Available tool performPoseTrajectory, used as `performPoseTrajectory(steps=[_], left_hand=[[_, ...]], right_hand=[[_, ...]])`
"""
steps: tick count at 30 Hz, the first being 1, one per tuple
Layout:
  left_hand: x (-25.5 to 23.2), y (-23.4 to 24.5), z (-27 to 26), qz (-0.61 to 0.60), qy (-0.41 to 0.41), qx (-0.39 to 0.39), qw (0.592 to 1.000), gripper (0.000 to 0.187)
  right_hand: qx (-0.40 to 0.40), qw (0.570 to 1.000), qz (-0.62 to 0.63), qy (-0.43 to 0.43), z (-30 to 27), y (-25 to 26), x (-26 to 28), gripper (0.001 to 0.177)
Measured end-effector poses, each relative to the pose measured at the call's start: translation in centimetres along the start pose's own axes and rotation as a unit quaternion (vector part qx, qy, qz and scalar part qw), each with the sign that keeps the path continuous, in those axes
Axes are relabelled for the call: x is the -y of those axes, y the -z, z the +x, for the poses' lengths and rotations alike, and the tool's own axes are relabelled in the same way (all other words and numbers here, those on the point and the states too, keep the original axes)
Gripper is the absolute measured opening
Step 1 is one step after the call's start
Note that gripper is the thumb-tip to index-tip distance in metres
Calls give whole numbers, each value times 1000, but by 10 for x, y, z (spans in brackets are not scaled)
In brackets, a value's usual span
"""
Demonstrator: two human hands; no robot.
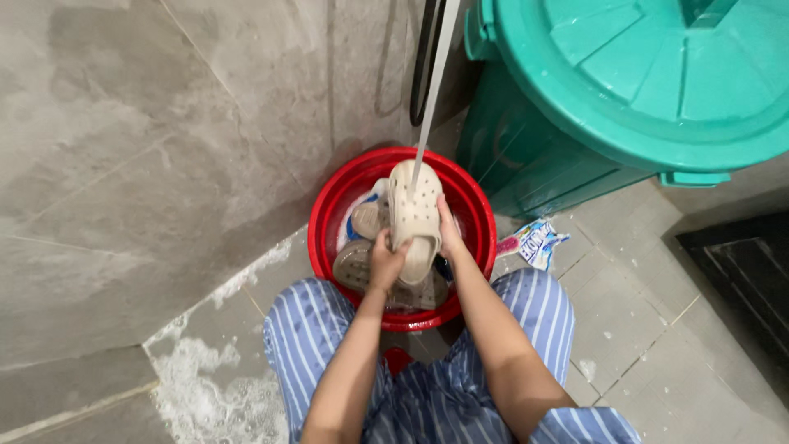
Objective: The person washes several pairs of shoes and sandals by hand in a red bucket filled with soapy water. They scrub the footwear with a brush and rinse them under running water from a hose, then place the cleaned items on the floor.
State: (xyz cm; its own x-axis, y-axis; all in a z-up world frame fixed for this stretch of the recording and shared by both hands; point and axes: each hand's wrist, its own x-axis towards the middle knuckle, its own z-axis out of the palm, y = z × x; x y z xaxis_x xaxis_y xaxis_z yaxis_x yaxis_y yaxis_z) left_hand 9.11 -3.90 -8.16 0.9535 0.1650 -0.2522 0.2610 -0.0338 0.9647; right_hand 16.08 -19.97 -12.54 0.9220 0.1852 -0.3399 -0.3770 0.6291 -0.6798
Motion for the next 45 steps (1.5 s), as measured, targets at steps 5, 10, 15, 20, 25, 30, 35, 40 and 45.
performPoseTrajectory(steps=[5,10,15,20,25,30,35,40,45], left_hand=[[57,22,31,141,83,-70,984,53],[105,65,17,238,12,-114,964,58],[89,70,-19,344,187,45,919,103],[70,75,-40,415,206,87,882,103],[58,79,-40,420,197,101,880,98],[56,77,-38,431,205,109,872,101],[41,66,-23,420,111,12,901,75],[-8,44,-7,339,-173,-83,921,66],[-33,13,-12,144,-347,-29,926,59]], right_hand=[[-130,909,-393,47,21,37,-28,79],[-303,795,-523,43,7,101,-17,65],[-266,804,-524,-91,1,125,-20,66],[-197,922,-305,-133,11,124,-51,106],[-308,829,-453,-114,14,113,-57,105],[-290,774,-562,48,21,94,-52,78],[-278,667,-679,129,13,58,-5,45],[-215,664,-666,261,-49,-3,61,42],[-145,688,-614,358,-112,-50,59,43]])
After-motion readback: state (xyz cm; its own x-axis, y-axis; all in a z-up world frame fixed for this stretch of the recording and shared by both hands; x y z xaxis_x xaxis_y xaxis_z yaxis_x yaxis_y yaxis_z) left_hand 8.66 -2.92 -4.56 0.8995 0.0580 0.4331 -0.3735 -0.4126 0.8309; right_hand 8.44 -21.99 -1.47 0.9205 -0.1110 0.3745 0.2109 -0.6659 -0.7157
